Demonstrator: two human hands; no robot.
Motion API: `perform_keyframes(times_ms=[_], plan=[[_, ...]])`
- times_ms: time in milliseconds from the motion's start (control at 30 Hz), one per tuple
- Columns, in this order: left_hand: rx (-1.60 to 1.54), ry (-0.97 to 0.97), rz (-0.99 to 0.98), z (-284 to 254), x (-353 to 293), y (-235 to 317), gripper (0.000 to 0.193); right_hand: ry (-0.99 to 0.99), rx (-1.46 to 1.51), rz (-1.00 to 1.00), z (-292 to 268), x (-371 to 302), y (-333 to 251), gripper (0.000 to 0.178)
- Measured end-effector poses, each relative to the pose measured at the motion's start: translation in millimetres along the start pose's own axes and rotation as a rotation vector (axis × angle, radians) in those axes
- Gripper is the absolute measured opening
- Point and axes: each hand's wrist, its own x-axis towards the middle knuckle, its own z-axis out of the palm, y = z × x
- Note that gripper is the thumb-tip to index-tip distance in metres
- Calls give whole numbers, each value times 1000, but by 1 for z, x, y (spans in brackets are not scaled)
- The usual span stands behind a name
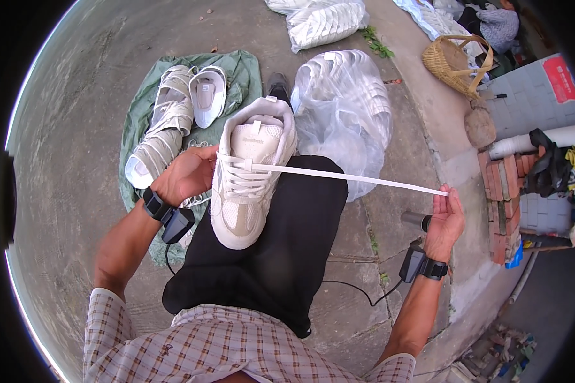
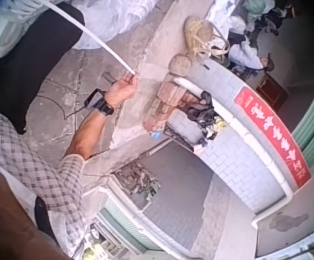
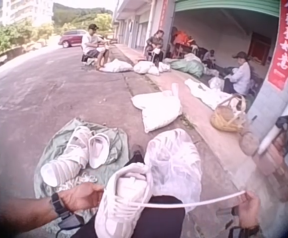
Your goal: Threading and adjusting shoelaces onto a newly manufactured white sports shoe.
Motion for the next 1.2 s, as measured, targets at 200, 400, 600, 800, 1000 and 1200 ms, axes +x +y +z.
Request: perform_keyframes(times_ms=[200, 400, 600, 800, 1000, 1200], plan=[[-162, 329, 144, -11, -15, 12, 21, 120, 168, 16, -70, 48, -17, 25], [-399, 310, 551, -71, -61, 45, 20, -56, 206, 42, -66, 33, -15, 31], [-665, 448, 736, -186, -128, 81, 23, -441, -360, -175, 105, -93, 1, 15], [-844, 503, 814, -260, -187, 90, 27, -966, -739, -917, 185, -149, 34, 4], [-880, 375, 788, -255, -199, 72, 26, -1141, -919, -1084, 190, -157, 47, 8], [-868, 323, 746, -255, -199, 75, 24, -1191, -937, -1028, 192, -160, 43, 19]])
